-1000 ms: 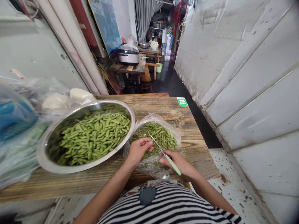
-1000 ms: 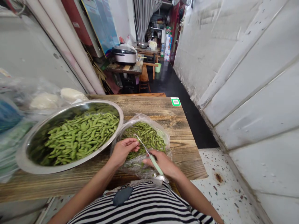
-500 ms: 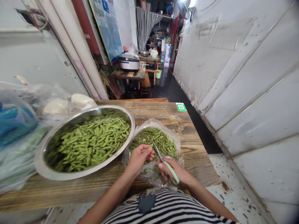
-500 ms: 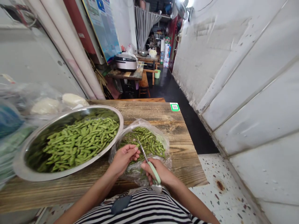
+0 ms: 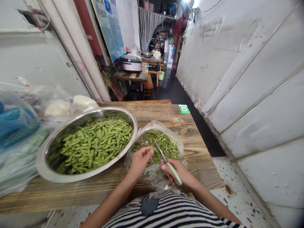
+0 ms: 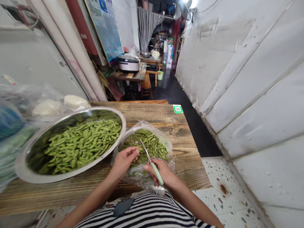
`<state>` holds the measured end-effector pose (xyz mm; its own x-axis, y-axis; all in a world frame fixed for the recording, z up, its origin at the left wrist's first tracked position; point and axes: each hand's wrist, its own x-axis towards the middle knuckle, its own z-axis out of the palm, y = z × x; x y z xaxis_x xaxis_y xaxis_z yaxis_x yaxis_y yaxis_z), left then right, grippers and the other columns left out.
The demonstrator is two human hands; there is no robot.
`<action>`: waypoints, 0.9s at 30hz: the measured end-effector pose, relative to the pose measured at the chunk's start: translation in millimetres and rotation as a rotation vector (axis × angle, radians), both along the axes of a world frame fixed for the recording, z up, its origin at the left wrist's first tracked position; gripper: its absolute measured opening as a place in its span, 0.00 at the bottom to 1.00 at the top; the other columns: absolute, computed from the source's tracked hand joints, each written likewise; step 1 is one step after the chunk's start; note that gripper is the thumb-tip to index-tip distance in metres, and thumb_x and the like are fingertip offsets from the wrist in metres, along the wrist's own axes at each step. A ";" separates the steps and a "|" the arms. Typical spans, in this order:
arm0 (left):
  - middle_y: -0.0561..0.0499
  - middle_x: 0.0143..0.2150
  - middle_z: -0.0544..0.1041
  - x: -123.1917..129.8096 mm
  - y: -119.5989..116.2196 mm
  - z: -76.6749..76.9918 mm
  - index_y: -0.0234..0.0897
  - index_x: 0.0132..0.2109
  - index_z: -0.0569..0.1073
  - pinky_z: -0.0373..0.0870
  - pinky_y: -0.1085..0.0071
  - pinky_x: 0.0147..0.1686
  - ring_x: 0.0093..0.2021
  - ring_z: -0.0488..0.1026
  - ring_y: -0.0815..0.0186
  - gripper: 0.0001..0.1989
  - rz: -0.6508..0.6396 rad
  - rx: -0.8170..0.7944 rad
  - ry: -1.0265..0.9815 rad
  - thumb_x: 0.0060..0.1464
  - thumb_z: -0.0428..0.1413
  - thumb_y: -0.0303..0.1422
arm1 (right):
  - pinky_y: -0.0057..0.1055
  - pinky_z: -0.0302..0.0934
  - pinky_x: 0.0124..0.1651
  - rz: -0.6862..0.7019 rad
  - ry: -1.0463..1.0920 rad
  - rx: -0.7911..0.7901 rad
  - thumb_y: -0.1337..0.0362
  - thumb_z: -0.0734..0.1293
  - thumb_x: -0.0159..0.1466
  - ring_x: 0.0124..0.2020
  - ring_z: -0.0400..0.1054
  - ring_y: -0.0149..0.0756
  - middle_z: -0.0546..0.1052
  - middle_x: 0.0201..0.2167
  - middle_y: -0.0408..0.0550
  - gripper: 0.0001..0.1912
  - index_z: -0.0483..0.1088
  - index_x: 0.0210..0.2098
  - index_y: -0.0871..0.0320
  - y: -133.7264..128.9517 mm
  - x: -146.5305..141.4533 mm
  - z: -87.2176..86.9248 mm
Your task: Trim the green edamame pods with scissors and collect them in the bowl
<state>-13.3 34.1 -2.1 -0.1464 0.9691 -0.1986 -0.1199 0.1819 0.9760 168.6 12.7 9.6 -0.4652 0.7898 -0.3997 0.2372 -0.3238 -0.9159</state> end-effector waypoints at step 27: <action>0.49 0.27 0.78 -9.4 1.1 -7.4 0.34 0.34 0.77 0.70 0.68 0.29 0.25 0.72 0.64 0.12 0.024 0.090 0.304 0.43 0.58 0.38 | 0.28 0.57 0.35 0.087 -0.724 0.666 0.50 0.69 0.55 0.33 0.68 0.38 0.75 0.37 0.51 0.27 0.70 0.50 0.57 7.0 10.4 -1.8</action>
<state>-22.6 35.3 -9.4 -0.2088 0.9764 -0.0561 0.1765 0.0941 0.9798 179.0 19.7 7.8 -0.3511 0.9313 -0.0969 0.8108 0.2506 -0.5290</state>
